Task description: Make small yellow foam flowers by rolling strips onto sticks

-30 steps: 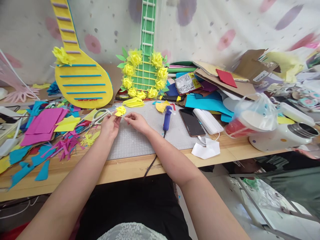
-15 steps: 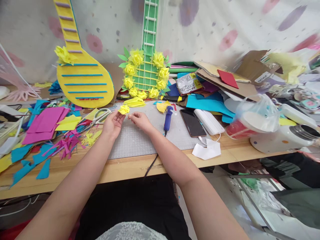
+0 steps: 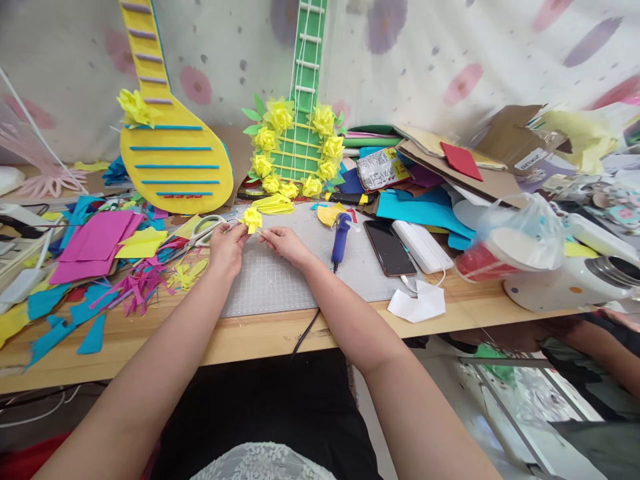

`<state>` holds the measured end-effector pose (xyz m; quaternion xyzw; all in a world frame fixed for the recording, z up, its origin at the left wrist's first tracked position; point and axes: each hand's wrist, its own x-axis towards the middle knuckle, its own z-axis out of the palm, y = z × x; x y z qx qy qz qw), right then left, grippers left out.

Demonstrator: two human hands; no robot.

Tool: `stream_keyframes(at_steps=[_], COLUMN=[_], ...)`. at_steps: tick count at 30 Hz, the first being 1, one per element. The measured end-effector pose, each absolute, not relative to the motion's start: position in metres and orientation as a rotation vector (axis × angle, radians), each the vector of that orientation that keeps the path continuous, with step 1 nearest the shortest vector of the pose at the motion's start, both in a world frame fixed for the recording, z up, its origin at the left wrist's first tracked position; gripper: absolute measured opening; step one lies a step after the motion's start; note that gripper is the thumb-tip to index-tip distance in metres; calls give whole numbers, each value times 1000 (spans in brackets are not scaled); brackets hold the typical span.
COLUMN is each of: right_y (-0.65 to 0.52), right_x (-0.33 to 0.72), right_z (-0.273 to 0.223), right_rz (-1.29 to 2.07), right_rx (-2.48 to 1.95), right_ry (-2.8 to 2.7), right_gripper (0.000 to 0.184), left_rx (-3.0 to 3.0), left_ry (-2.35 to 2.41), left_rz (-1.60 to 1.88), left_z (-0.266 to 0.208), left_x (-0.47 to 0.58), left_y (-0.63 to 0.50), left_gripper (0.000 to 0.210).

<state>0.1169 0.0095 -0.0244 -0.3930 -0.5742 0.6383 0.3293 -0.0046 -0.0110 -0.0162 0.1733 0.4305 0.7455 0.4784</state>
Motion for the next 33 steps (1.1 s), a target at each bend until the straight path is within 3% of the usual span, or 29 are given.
stream_keyframes(at_steps=[6,21,33], right_y=[9,10,8], right_x=[116,117,116], right_z=[-28,-26,-24], right_rz=[1609,1551,1602], right_rx=[-960,-1002,-1008], right_ry=[-1507,-1456,-1518], right_gripper=[15,18,17], left_rx=[611,405,469], left_ry=[1036,1096,1095], left_rz=[1926,1774,1862], left_z=[-20,-8,-12], left_x=[-5,-4,-7], left_y=[-8,-17,-13], left_gripper=[46,36,45])
